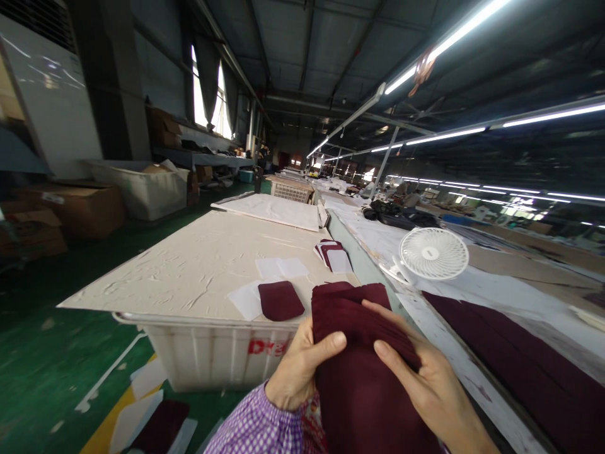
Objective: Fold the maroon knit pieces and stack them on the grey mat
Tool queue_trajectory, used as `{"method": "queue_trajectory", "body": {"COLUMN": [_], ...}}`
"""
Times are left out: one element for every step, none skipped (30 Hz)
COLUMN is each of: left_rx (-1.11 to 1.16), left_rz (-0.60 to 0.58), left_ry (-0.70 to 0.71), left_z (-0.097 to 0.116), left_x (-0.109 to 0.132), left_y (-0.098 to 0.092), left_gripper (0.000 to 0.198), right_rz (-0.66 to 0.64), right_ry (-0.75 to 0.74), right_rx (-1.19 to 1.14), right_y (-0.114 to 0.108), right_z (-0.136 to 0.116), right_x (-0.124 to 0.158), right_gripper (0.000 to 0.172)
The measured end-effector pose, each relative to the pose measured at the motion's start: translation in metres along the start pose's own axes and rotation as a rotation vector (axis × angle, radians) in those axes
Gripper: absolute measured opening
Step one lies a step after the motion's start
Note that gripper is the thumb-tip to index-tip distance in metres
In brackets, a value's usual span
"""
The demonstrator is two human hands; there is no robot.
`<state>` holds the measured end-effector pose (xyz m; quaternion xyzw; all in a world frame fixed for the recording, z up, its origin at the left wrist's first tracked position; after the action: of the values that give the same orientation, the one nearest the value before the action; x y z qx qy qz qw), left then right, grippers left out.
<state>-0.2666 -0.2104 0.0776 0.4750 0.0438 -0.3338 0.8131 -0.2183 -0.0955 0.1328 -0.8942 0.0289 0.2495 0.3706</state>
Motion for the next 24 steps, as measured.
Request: {"method": "queue_trajectory", "body": {"left_rx": [-0.031,-0.049,-0.058,-0.064,-0.069,-0.071,-0.063,-0.051,-0.036,-0.022,-0.014,-0.009,-0.009,-0.010,-0.010,-0.011,-0.013,-0.018,-0.025,-0.032,-0.039,-0.045,-0.050,-0.056], "left_rz": [-0.010,-0.018,-0.022,-0.023,-0.022,-0.018,-0.011,-0.001,0.011,0.021,0.029,0.036,0.042,0.048,0.054,0.059,0.068,0.076,0.087,0.098,0.110,0.120,0.128,0.131], "left_ry": [0.001,-0.002,-0.004,-0.006,-0.012,-0.017,-0.020,-0.022,-0.024,-0.024,-0.025,-0.029,-0.033,-0.034,-0.032,-0.030,-0.028,-0.026,-0.023,-0.022,-0.019,-0.019,-0.019,-0.022], "left_z": [0.000,0.000,0.000,0.000,-0.001,-0.002,-0.002,-0.003,-0.003,-0.004,-0.004,-0.004,-0.005,-0.005,-0.005,-0.005,-0.005,-0.005,-0.004,-0.004,-0.003,-0.002,-0.001,-0.001], "left_x": [0.000,0.001,0.000,0.000,0.000,0.000,-0.001,-0.001,-0.001,-0.001,0.000,-0.001,-0.001,-0.001,-0.001,-0.002,-0.002,-0.002,-0.002,-0.002,-0.001,-0.001,0.000,0.000], "left_y": [0.001,0.002,0.002,0.002,0.002,0.001,0.001,0.000,-0.001,-0.001,-0.001,-0.002,-0.002,-0.002,-0.003,-0.003,-0.005,-0.006,-0.008,-0.009,-0.011,-0.013,-0.014,-0.015], "left_gripper": [0.027,0.028,0.029,0.029,0.029,0.030,0.030,0.030,0.030,0.030,0.030,0.030,0.029,0.029,0.029,0.029,0.029,0.029,0.029,0.030,0.029,0.029,0.029,0.029], "right_rz": [-0.006,-0.011,-0.018,-0.022,-0.026,-0.028,-0.029,-0.028,-0.029,-0.031,-0.034,-0.038,-0.044,-0.051,-0.055,-0.051,-0.034,0.002,0.058,0.124,0.188,0.238,0.263,0.263], "right_ry": [-0.004,-0.007,-0.008,-0.009,-0.009,-0.010,-0.011,-0.013,-0.014,-0.017,-0.021,-0.025,-0.027,-0.026,-0.028,-0.029,-0.030,-0.032,-0.036,-0.035,-0.027,-0.014,0.000,0.019], "right_rx": [-0.003,-0.006,-0.009,-0.009,-0.008,-0.003,0.002,0.010,0.018,0.023,0.026,0.026,0.026,0.026,0.026,0.029,0.037,0.050,0.064,0.074,0.076,0.069,0.049,0.020], "right_y": [0.000,0.000,0.001,0.001,0.001,0.001,0.001,0.001,0.001,0.001,0.001,0.001,0.001,0.001,0.001,0.001,0.001,-0.001,-0.005,-0.009,-0.013,-0.016,-0.017,-0.016], "right_z": [0.000,-0.001,0.000,0.000,0.000,0.001,0.001,0.001,0.001,0.001,0.000,0.000,-0.001,-0.001,-0.002,-0.002,-0.001,-0.001,0.001,0.002,0.005,0.008,0.011,0.014], "right_x": [0.000,0.000,-0.001,-0.001,-0.001,-0.001,-0.001,-0.001,-0.001,-0.001,-0.002,-0.002,-0.002,-0.002,-0.002,-0.002,-0.002,-0.001,-0.001,0.000,0.002,0.003,0.004,0.004], "right_gripper": [0.039,0.040,0.040,0.040,0.040,0.040,0.040,0.039,0.039,0.039,0.039,0.038,0.039,0.039,0.038,0.038,0.037,0.036,0.037,0.038,0.040,0.042,0.044,0.045]}}
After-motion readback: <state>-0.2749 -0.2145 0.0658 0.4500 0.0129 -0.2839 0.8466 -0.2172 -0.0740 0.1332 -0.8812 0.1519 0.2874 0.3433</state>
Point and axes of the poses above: each hand's wrist, its own x-axis away from the middle knuckle, its own y-axis out of the palm, z = x × y, the point moved 9 cm from there along -x, towards the middle knuckle, and after that the axes turned 4 degrees about -z, right-handed, at the moved point
